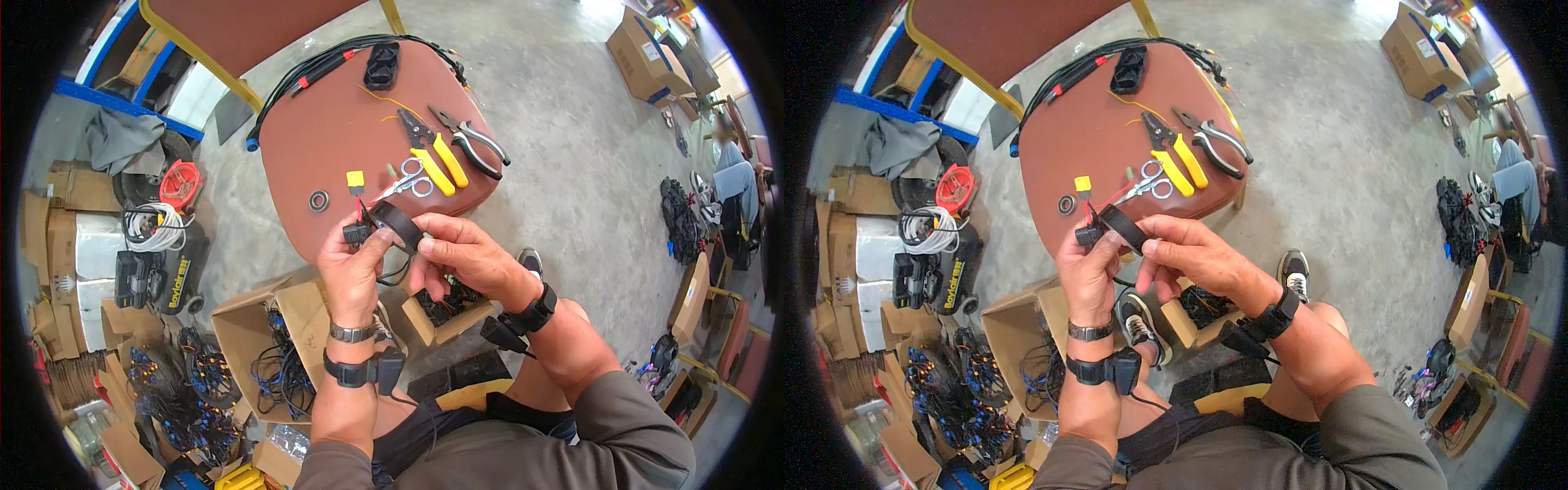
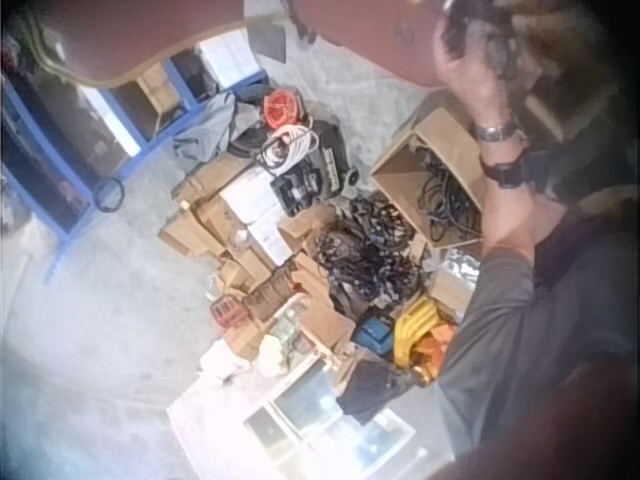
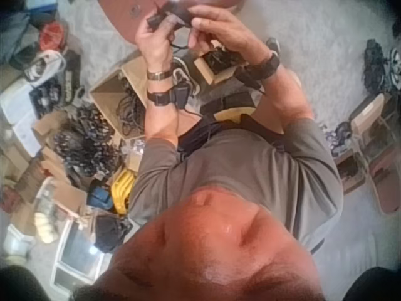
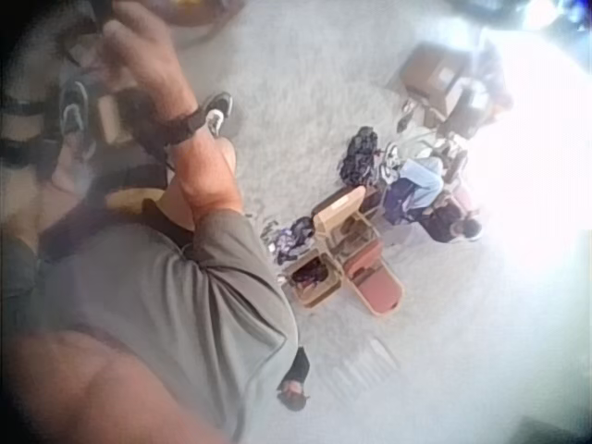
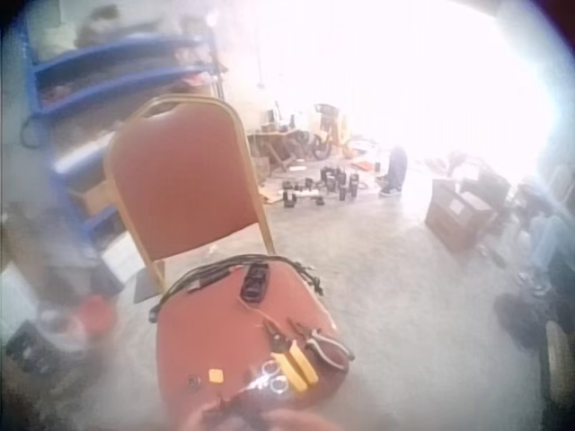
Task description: Assemble and secure electrical connectors and wires for a wiring harness using tape and tools.
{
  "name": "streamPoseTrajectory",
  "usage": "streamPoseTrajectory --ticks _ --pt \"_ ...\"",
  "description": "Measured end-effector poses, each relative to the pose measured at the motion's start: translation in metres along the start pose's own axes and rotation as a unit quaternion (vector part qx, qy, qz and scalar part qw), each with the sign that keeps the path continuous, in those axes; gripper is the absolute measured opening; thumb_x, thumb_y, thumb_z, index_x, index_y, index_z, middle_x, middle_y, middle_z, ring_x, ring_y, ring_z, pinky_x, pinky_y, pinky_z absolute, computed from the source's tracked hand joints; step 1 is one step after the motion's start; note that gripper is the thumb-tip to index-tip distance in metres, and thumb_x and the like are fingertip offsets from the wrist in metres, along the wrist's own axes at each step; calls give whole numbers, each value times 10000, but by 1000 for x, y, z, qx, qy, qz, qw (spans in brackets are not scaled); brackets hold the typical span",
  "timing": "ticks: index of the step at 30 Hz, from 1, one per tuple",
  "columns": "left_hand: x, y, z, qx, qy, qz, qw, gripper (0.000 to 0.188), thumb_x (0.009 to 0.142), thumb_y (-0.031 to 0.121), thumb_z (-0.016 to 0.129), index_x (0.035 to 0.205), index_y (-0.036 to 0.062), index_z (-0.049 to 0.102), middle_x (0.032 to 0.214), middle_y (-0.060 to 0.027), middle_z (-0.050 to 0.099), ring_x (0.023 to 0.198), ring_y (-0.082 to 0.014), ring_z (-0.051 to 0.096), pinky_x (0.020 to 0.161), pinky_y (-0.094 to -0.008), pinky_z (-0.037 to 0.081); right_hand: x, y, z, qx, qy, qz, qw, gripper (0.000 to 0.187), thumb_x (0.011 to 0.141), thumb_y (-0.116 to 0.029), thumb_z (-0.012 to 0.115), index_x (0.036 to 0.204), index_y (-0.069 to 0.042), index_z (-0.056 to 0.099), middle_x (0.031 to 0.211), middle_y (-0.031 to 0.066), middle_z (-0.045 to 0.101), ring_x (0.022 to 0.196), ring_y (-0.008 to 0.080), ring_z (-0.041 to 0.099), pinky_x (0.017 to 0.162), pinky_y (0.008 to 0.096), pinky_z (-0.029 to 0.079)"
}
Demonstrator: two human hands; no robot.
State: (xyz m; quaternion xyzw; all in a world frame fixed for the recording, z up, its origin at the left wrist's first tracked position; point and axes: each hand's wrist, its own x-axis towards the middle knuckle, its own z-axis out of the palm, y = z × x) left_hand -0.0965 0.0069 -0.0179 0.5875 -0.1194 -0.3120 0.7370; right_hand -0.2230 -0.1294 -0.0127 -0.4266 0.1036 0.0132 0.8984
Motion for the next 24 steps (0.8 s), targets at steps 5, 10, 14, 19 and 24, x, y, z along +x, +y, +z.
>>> streamPoseTrajectory --ticks 5,10,14,19,24 --pt "-2 -2 8 29 49 2 998 179 803 -4 695 971 18 639 694 7 606 487 -40 463 422 -187 328 -1 2 4 -18 -27 20 999 359 986 -215 498 1309 -59 482 800 81 682 571 101 594 538 217 469" --pt "-6 -3 8 53 89 17 995 71 801 -4 676 835 34 626 633 19 576 467 -43 458 414 -188 321 -2 6 6 -45 -16 20 999 365 980 -215 513 1310 -61 488 789 69 675 567 90 584 530 208 458" --pt "-8 -4 4 69 85 0 994 62 804 7 677 827 34 626 630 18 572 465 -43 462 406 -191 317 -2 6 10 -66 -1 11 998 339 958 -179 541 1278 -66 526 772 53 664 560 71 561 521 207 448" --pt "-10 -6 4 52 86 -28 995 77 818 25 673 891 27 649 667 -15 631 449 -39 453 388 -190 310 -4 6 13 -73 24 4 997 304 946 -166 554 1236 -75 564 752 40 651 550 63 544 511 207 437" --pt "-10 -5 4 83 53 3 995 200 823 8 669 1022 19 649 886 -75 706 563 -42 535 440 -174 359 -6 5 11 -94 32 12 995 284 948 -197 557 1201 -71 586 713 28 634 528 59 526 485 208 414"
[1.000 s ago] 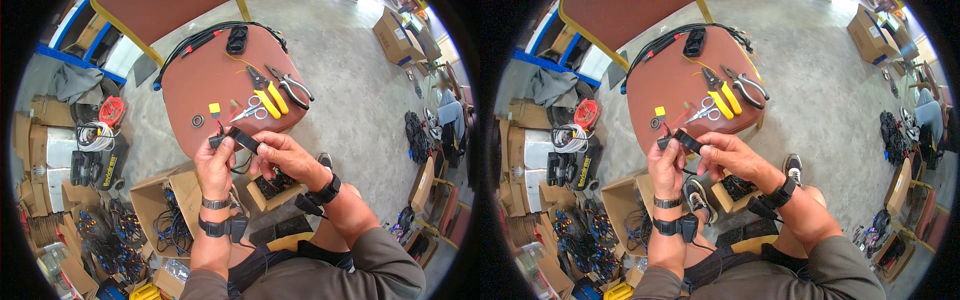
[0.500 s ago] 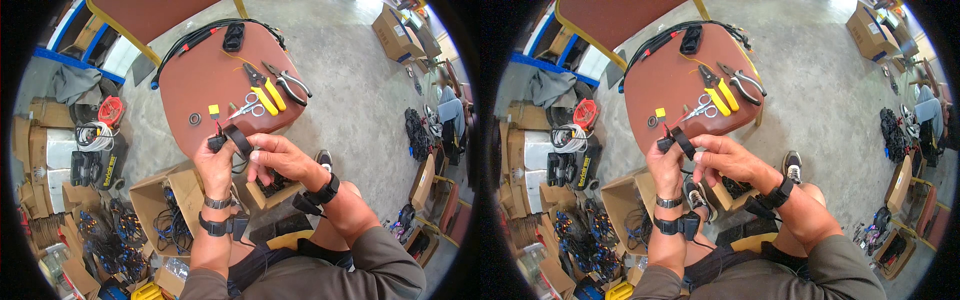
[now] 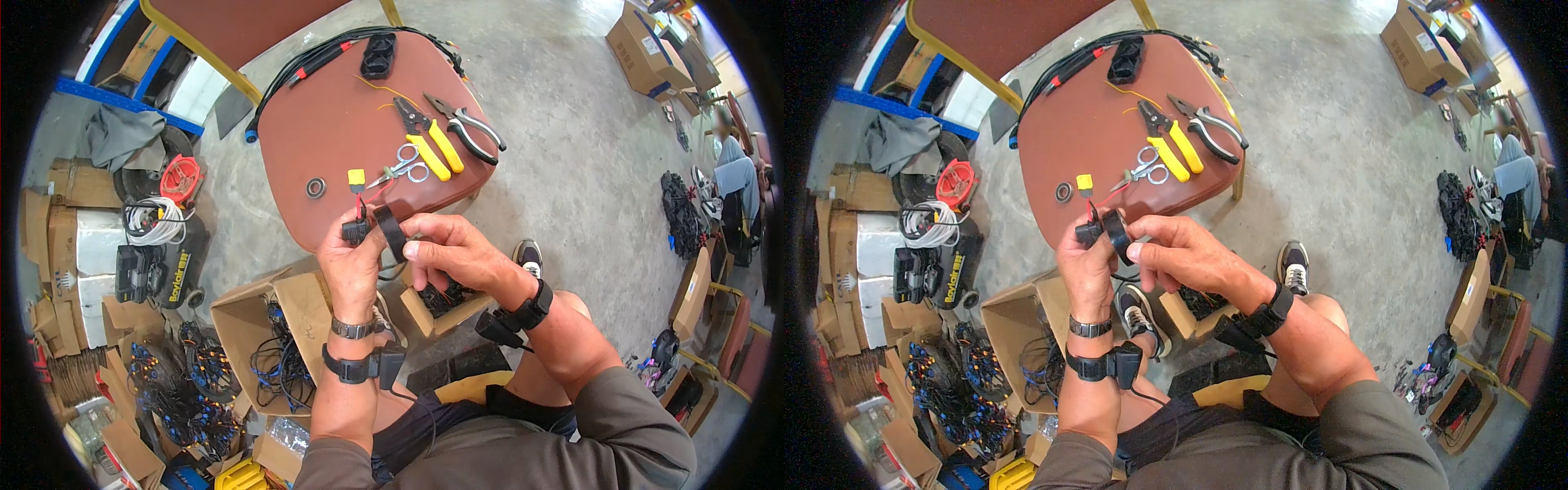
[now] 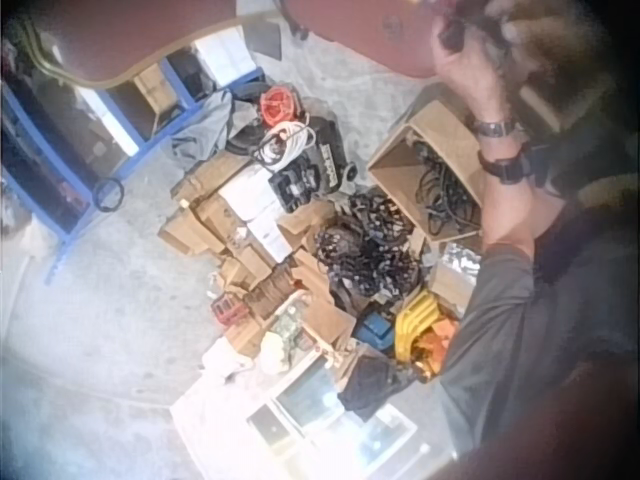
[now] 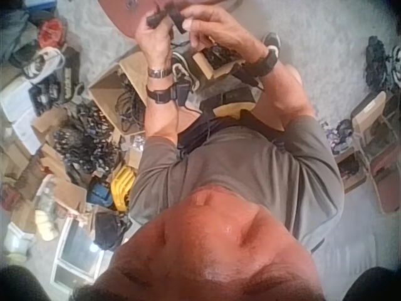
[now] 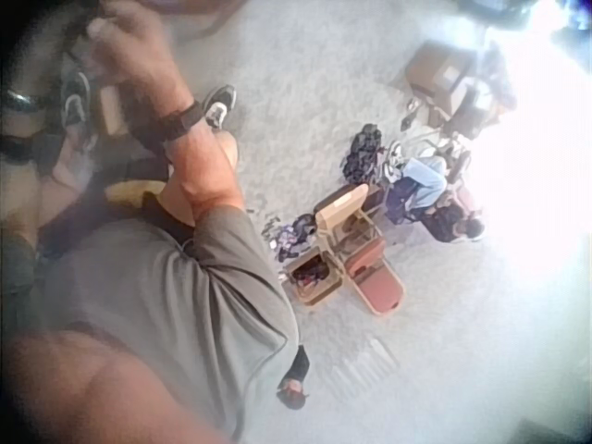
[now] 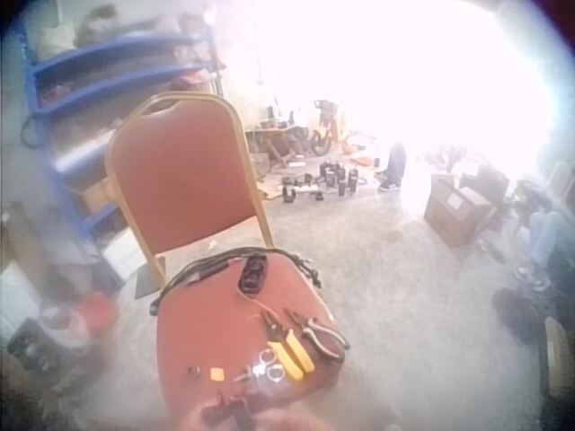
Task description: Assemble and secure electrical connectors and wires for a wiring harness using tape and tools.
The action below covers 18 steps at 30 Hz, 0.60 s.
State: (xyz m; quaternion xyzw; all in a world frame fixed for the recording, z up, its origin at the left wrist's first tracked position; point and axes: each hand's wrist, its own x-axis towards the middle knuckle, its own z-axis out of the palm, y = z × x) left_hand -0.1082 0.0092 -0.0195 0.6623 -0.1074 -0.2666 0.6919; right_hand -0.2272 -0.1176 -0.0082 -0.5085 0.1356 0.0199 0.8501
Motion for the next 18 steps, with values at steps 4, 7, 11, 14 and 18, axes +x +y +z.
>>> streamPoseTrajectory --ticks 4,7,11,14,18 --pt "3 -2 -3 -2 -25 111 994 296 808 -33 680 1095 21 631 1086 -104 687 839 -102 636 672 -219 511 -1 -1 2 -12 -4 14 1000 291 956 -254 550 1177 -71 599 663 29 618 493 57 490 463 209 380" --pt "2 1 -9 47 -44 71 995 316 786 -87 677 1081 14 624 1091 -104 678 943 -139 634 827 -280 519 0 -1 3 -24 12 14 1000 288 961 -292 544 1130 -68 610 636 33 609 479 59 475 454 216 370" --pt "0 -1 -7 99 -46 172 979 320 773 -138 660 1055 7 618 1065 -89 675 949 -137 629 844 -288 515 5 2 -1 -45 22 16 999 307 973 -351 520 979 -59 615 609 39 599 469 68 471 446 229 370" --pt "-2 2 -3 115 -45 212 969 308 762 -146 671 1021 13 622 1004 -28 636 867 -95 596 762 -238 501 7 1 1 -52 46 27 997 344 981 -384 502 904 -64 600 596 41 592 466 72 470 446 231 368" --pt "-4 3 -1 73 -36 164 983 308 768 -139 680 1033 7 620 1026 -35 634 859 -103 605 745 -249 523 7 5 -1 -39 41 26 998 354 982 -397 499 912 -66 604 604 41 593 467 74 466 443 229 361"
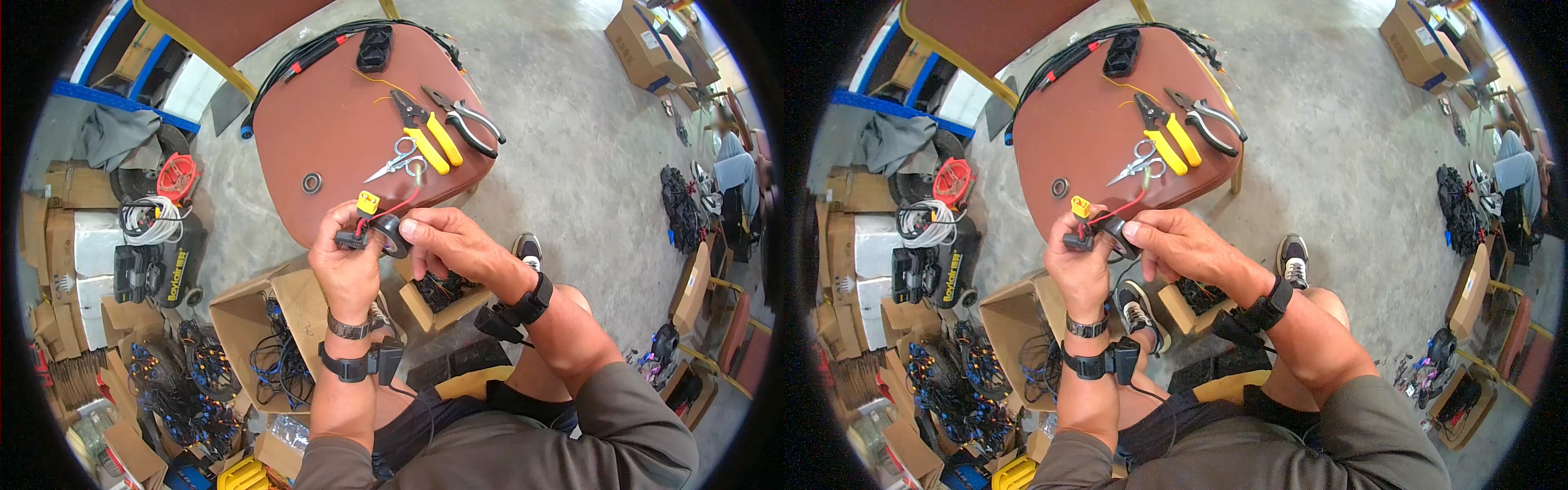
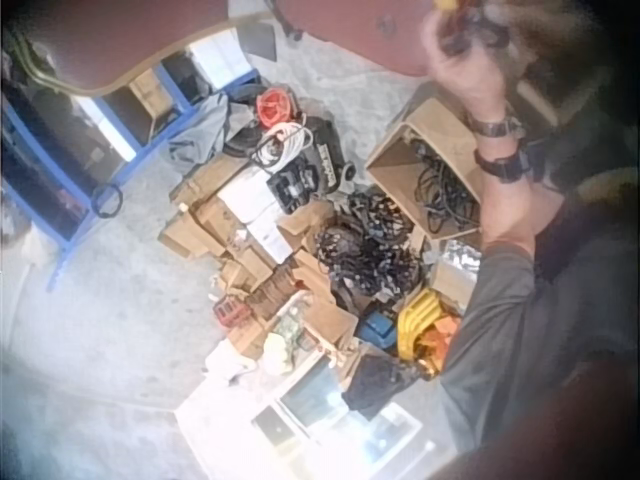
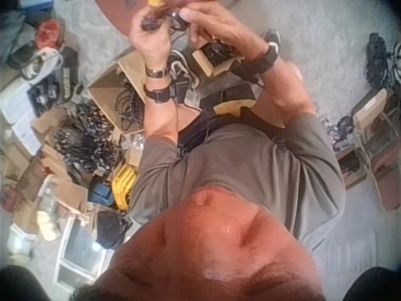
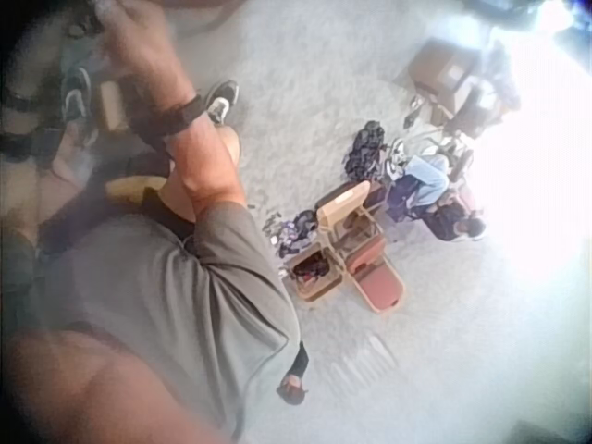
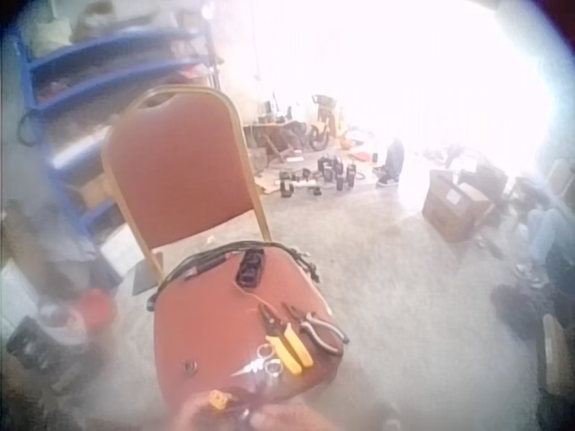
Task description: Assemble and secure electrical connectors and wires for a wiring harness using tape and tools.
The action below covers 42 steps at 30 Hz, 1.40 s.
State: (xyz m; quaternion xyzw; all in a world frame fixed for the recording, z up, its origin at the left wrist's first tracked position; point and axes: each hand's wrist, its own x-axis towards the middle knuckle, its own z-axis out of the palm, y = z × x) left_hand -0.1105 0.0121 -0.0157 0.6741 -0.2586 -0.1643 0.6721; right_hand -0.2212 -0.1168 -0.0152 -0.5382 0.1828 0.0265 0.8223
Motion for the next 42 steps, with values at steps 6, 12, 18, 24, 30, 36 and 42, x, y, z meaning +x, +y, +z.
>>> streamPoseTrajectory --ticks 6,12,18,24,30,36,42 --pt "0 -1 -2 -19 20 -28 999 302 769 -105 721 1025 3 601 1022 -91 664 937 -152 631 827 -285 524 2 5 -1 11 -1 -13 1000 337 972 -393 513 933 -74 612 636 38 606 480 71 460 448 229 355" --pt "2 -10 -5 -18 12 -2 1000 313 761 -115 719 1023 10 601 1052 -106 649 955 -166 619 833 -287 522 0 2 -2 16 -4 -2 1000 312 942 -359 529 1009 -72 630 682 47 630 514 83 496 486 232 388" --pt "2 -6 -6 -38 3 20 999 338 742 -133 717 1025 10 600 1093 -114 627 999 -178 596 849 -296 507 -1 1 0 56 -3 21 998 349 935 -246 513 1186 -13 577 736 105 653 556 109 544 541 236 442" --pt "3 -11 -6 16 -2 66 998 397 695 -212 613 1016 22 588 1087 -95 623 996 -165 590 851 -287 496 1 8 -4 67 -16 18 997 450 894 -270 522 1230 28 549 793 99 666 632 126 584 552 266 463" --pt "3 -10 -7 20 -10 74 997 377 704 -180 661 1014 22 592 1098 -100 618 1008 -168 579 856 -292 488 1 11 -5 72 -19 10 997 476 875 -245 509 1251 46 528 809 107 663 637 131 590 545 265 466" --pt "4 -6 -5 33 -18 83 996 355 732 -157 696 1022 26 604 1110 -104 616 1018 -171 579 859 -291 483 1 9 -4 77 -12 19 997 478 856 -212 507 1252 55 522 796 108 651 616 139 592 528 267 471" --pt "4 -4 -6 45 -17 78 996 361 732 -161 690 1027 25 598 1099 -103 618 1001 -165 580 845 -288 484 3 13 -3 86 -4 23 996 461 848 -190 513 1246 41 536 775 97 648 598 133 586 520 265 470"
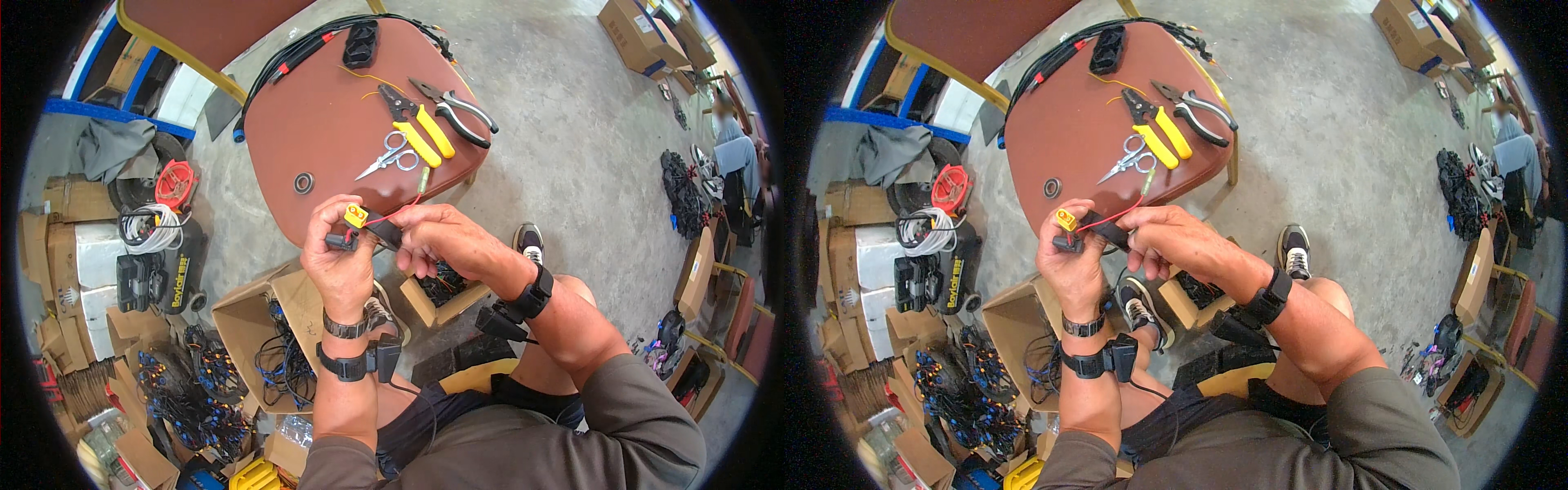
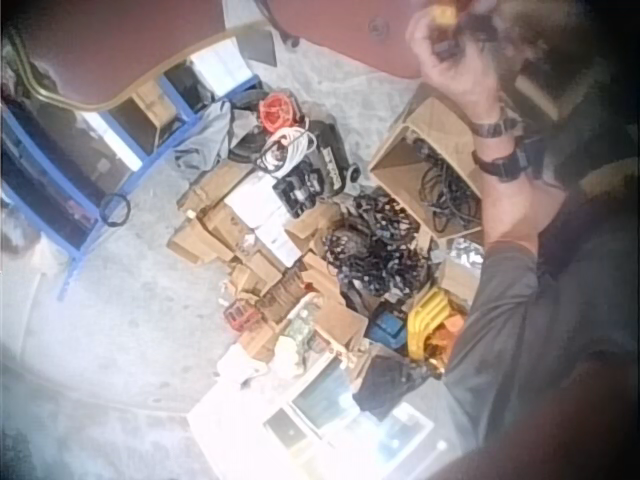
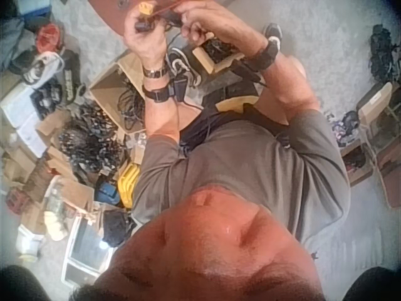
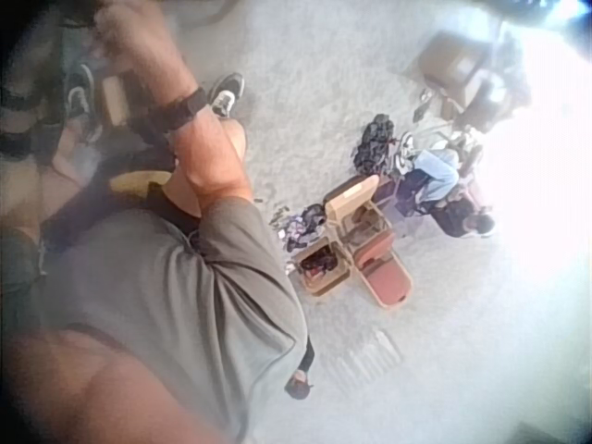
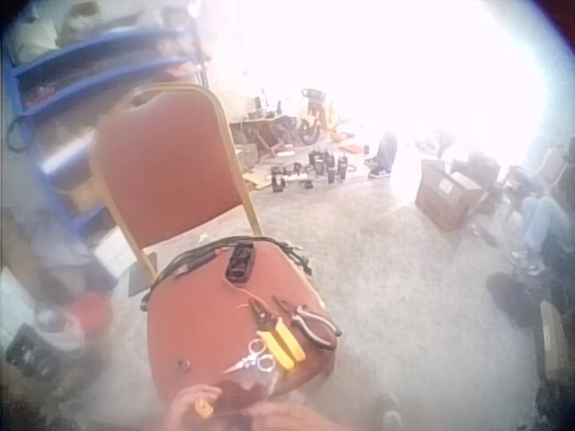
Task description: Assemble and secure electrical connectors and wires for a wiring harness using tape and tools.
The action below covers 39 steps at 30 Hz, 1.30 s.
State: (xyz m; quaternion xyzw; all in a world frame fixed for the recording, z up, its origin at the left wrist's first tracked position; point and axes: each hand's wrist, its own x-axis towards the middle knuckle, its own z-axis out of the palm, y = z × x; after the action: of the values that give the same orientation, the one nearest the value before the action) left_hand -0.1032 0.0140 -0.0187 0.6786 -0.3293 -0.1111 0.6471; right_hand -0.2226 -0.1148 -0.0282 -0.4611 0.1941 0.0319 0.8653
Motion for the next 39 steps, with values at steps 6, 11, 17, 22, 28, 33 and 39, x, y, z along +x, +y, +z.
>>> streamPoseTrajectory --ticks 6,11,17,22,28,33,39 --pt "1 -3 -2 -47 8 -38 998 348 733 -163 673 1013 29 597 1077 -81 625 937 -135 589 786 -260 494 -2 -3 4 -6 -12 7 1000 425 843 -141 533 1248 -14 562 767 47 646 589 101 567 525 244 459" --pt "0 -2 -3 -62 33 -106 992 300 767 -125 685 1011 29 606 1014 -66 647 804 -91 588 613 -197 460 -4 0 7 -91 13 -90 992 366 868 -119 595 1222 -26 574 744 13 594 609 81 528 540 228 444" --pt "2 0 -7 -40 54 -173 983 260 757 -139 651 970 5 613 919 -26 652 823 -97 613 726 -251 515 -5 -2 7 -257 101 -293 915 420 792 -43 730 1192 -56 602 898 11 582 643 55 492 585 217 418" --pt "1 -6 -8 -15 55 -144 988 261 779 -101 663 1002 27 614 799 6 624 613 -40 531 485 -170 380 -1 1 11 -275 113 -331 896 363 777 -52 747 1118 -63 623 909 27 574 628 81 512 547 239 447" --pt "1 -6 -6 -32 67 -150 986 262 771 -123 629 990 19 603 797 3 616 611 -42 534 494 -173 386 -2 0 11 -306 118 -328 886 369 780 -23 740 1130 -42 626 875 34 590 636 86 504 574 229 429" --pt "3 -2 -5 -35 74 -189 979 235 738 -109 665 935 9 619 900 -18 649 796 -87 601 723 -245 509 -2 1 9 -321 132 -347 871 335 787 -33 725 1103 -57 618 845 50 591 629 122 550 548 254 464" --pt "2 -3 -7 -45 76 -181 979 228 734 -101 668 926 14 622 885 -12 645 783 -81 595 716 -245 508 -1 2 10 -311 127 -336 880 347 782 -30 727 1108 -54 611 850 52 603 619 117 555 540 251 465"
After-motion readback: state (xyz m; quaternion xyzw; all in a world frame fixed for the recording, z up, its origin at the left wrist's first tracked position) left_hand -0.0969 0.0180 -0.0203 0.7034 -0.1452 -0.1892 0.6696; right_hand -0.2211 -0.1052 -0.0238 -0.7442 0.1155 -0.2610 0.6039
